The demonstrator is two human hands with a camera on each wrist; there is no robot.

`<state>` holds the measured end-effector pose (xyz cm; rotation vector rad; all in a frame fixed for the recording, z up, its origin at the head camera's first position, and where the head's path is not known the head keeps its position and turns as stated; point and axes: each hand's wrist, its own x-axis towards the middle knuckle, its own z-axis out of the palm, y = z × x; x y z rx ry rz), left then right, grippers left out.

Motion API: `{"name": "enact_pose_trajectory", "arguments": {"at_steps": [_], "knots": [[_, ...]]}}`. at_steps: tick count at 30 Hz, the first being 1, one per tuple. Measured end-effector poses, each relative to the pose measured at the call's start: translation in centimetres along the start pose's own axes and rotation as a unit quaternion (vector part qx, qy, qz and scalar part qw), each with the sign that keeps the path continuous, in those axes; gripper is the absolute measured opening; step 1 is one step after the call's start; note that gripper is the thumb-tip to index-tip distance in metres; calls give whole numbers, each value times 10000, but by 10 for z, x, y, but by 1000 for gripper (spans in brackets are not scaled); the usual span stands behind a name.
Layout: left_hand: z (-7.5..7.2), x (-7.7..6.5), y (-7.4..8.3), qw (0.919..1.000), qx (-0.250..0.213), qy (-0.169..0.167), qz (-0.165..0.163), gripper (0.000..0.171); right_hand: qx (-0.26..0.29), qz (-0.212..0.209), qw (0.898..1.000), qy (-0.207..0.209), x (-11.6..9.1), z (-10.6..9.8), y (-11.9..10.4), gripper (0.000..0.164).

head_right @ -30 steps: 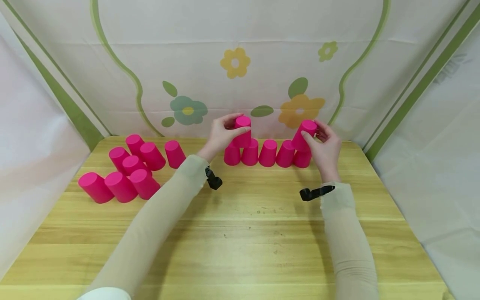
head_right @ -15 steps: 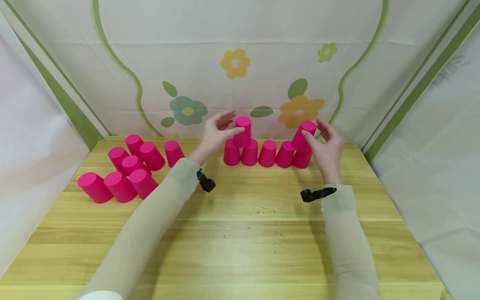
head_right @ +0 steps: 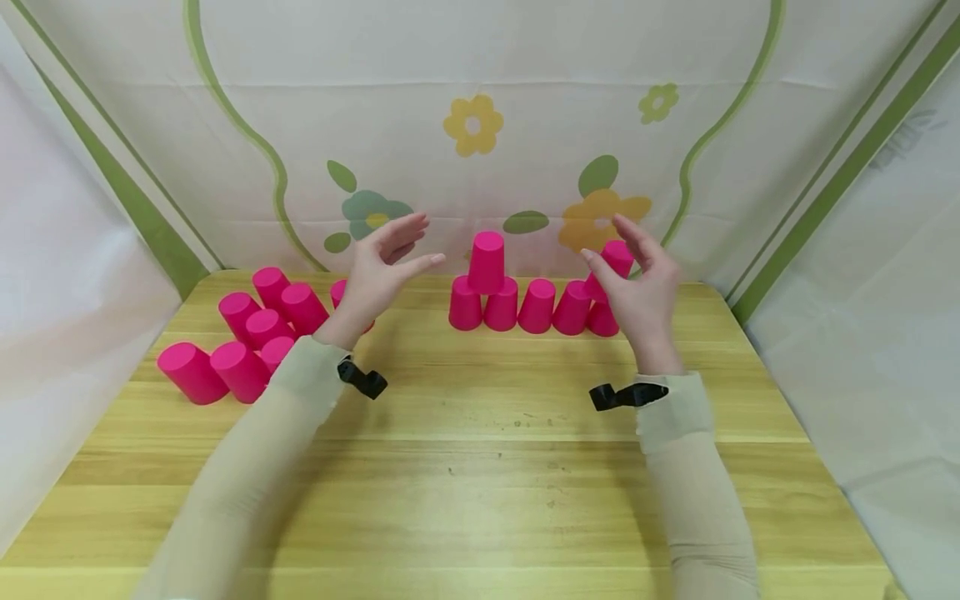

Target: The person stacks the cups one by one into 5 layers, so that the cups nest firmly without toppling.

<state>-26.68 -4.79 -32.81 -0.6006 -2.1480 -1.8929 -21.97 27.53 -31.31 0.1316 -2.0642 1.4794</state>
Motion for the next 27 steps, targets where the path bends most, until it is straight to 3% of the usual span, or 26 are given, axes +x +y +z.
{"name": "enact_pose_trajectory", "arguments": {"at_steps": [4, 10, 18, 27], "knots": [[-15, -12, -10, 9998, 133, -120, 76, 63, 55, -408, 9989, -238, -12, 14, -19, 52], [-36, -38, -17, 9983, 546, -212, 30, 64, -203, -774, 9943, -703, -26, 36, -28, 53], [-63, -73, -23, 9930, 1113, -182, -347, 67, -187, -736, 9858, -1495, -49, 67, -22, 56], [-104, -102, -21, 9907, 1227, 132, -573, 65, 29, -446, 9717, -2319, -69, 96, -14, 57]]}}
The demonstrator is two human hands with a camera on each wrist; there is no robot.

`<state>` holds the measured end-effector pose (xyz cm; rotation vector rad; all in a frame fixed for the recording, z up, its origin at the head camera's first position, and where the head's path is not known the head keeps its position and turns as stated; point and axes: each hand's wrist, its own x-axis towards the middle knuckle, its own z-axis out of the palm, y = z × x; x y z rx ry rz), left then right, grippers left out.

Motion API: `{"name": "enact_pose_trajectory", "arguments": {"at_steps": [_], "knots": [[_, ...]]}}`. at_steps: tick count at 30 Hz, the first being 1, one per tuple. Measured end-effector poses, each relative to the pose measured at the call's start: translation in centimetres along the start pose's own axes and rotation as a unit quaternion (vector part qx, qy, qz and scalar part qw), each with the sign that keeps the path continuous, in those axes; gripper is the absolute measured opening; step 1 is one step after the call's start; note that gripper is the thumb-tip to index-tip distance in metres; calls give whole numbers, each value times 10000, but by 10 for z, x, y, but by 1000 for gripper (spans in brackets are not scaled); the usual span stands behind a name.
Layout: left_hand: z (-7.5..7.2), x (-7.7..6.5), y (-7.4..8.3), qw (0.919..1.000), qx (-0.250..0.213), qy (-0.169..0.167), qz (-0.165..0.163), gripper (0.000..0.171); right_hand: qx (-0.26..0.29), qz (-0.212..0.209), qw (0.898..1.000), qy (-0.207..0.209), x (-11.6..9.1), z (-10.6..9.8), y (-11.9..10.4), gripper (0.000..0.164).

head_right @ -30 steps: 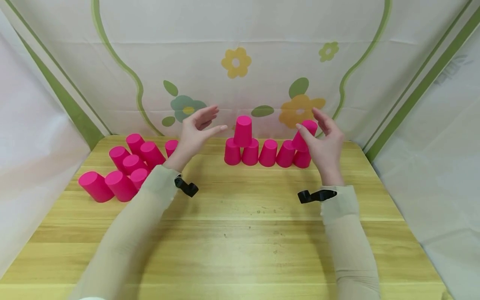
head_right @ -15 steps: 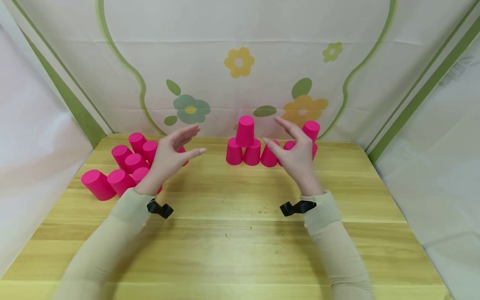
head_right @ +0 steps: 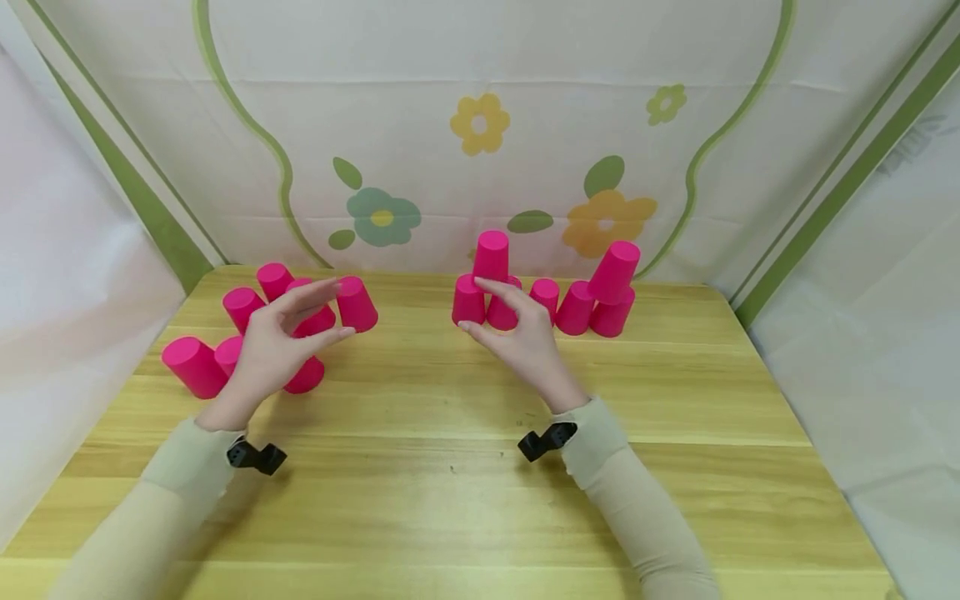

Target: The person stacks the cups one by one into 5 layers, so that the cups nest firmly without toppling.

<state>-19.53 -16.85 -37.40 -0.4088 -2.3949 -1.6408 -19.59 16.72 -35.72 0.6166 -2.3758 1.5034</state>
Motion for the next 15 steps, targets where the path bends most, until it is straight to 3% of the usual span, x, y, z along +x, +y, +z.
{"name": "enact_pose_trajectory", "arguments": {"at_steps": [7, 15], "knots": [[-31, -24, -12, 9987, 202, 367, -293, 65, 56, -287, 9991, -307, 0, 28, 41, 61], [-55, -44, -30, 9895, 875, 863, -758, 70, 219, -89, 9974, -674, -2, 56, 37, 60]]}}
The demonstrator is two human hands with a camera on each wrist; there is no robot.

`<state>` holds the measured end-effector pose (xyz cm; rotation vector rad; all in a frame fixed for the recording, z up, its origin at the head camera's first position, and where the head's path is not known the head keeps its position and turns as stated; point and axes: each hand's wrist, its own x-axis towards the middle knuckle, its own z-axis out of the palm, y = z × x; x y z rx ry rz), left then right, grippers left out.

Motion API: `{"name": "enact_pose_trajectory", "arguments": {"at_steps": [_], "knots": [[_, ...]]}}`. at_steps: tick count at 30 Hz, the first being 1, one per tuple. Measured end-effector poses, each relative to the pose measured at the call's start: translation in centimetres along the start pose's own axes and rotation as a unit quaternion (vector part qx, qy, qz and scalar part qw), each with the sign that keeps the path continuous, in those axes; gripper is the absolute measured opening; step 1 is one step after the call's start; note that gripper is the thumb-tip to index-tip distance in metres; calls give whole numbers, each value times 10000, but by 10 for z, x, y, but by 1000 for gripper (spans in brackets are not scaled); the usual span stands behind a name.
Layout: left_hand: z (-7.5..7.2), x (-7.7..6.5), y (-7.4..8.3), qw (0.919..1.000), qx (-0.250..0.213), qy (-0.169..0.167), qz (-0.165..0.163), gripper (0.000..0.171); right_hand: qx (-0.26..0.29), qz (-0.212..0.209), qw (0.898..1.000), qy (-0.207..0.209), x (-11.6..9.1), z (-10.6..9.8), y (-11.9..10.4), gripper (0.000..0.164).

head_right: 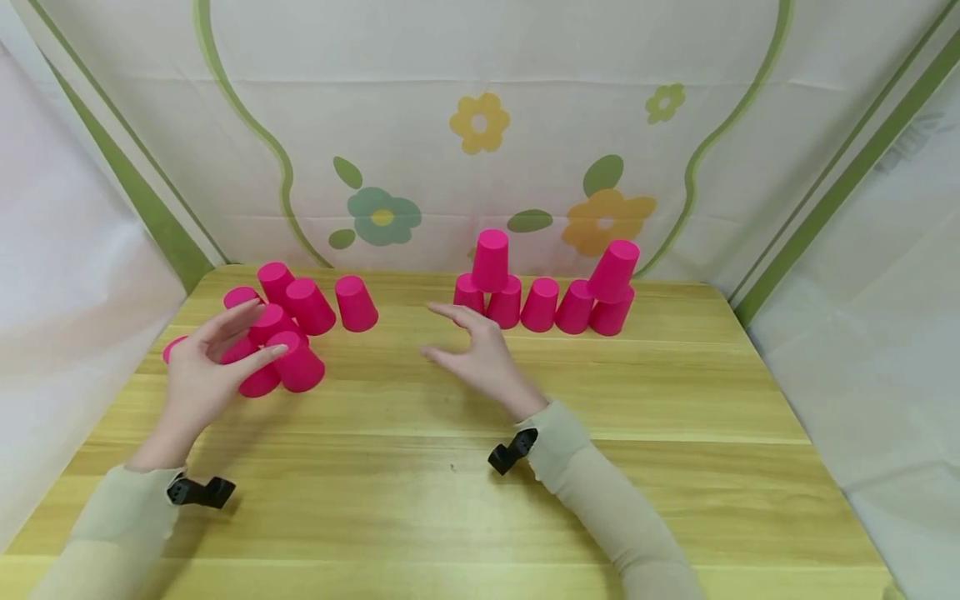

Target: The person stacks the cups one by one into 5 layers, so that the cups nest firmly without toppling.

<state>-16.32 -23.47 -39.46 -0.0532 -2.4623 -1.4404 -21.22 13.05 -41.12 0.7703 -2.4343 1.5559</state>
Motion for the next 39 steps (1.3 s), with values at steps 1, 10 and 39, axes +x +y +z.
{"name": "enact_pose_trajectory", "arguments": {"at_steps": [1, 10, 39], "knots": [[-2, -1, -3, 10000, 19, 72, -41, 70, 33, -10, 10000, -53, 1, 4, -1, 61], [-18, -12, -15, 9990, 125, 322, -294, 71, 246, 51, 9988, -429, 6, 36, -8, 61], [-20, -9, -37, 9959, 280, -375, -775, 68, 602, 285, 9917, -1098, 31, 110, -24, 63]]}}
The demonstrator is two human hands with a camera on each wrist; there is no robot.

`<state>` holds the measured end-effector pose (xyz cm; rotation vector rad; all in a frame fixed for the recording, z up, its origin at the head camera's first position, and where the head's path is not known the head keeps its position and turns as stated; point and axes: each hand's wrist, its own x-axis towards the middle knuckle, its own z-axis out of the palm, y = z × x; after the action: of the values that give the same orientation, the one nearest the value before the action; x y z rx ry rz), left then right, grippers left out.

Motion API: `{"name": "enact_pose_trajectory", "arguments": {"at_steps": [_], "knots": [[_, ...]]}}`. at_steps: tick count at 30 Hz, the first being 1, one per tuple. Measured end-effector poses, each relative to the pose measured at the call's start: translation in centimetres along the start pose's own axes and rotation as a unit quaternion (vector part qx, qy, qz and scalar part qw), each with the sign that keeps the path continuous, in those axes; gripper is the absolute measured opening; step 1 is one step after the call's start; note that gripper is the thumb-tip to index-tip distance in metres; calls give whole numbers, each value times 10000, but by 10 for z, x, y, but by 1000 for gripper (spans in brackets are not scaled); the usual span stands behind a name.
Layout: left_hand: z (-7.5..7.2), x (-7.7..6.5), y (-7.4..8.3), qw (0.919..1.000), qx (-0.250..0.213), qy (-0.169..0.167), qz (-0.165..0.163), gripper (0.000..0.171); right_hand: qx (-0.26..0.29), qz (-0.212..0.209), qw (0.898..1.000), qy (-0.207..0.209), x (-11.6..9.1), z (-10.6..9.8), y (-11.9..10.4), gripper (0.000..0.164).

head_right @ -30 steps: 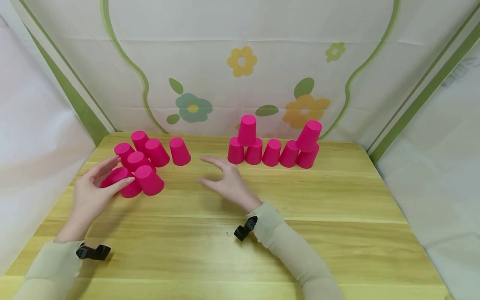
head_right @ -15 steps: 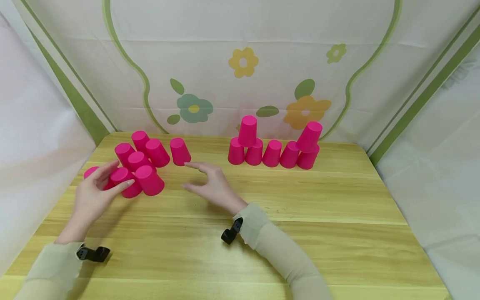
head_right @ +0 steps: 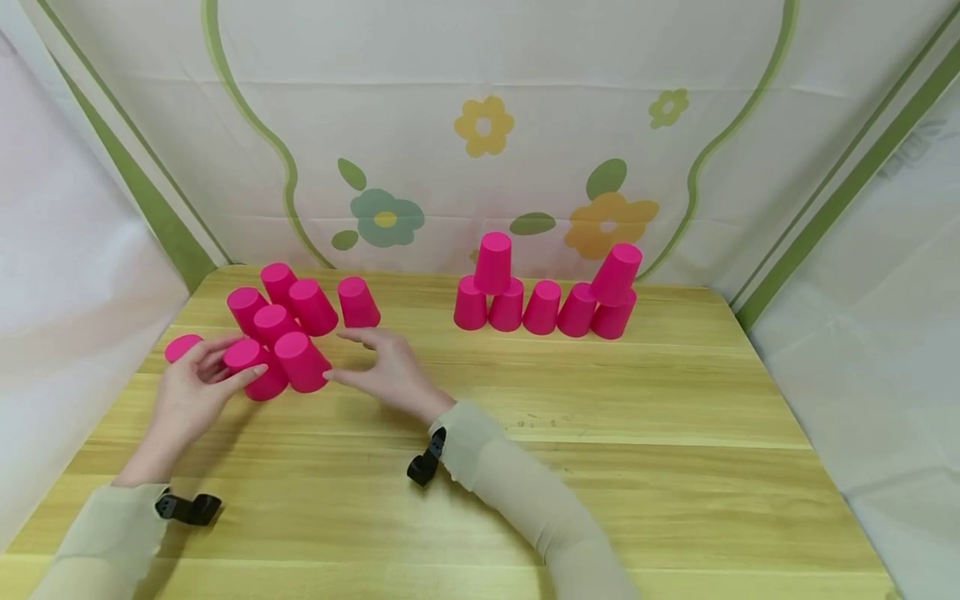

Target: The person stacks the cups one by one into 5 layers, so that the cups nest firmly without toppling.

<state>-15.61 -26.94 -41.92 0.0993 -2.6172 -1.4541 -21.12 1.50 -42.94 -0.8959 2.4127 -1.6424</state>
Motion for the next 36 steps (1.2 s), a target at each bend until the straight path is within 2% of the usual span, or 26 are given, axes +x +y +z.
{"name": "enact_pose_trajectory", "arguments": {"at_steps": [12, 19, 25, 36], "knots": [[1, 1, -4, 10000, 61, -38, -48, 68, 247, 353, 9990, -128, 24, 28, 0, 66], [0, 2, -5, 9999, 21, -99, -57, 67, 168, 565, 9982, -99, 31, 37, 3, 68], [-2, 3, -5, 9999, 89, -89, 45, 66, 323, 751, 9966, -104, 38, 42, -2, 68], [-4, 3, -5, 9999, 156, -31, 55, 66, 399, 637, 9972, -13, 43, 51, -2, 60]]}}
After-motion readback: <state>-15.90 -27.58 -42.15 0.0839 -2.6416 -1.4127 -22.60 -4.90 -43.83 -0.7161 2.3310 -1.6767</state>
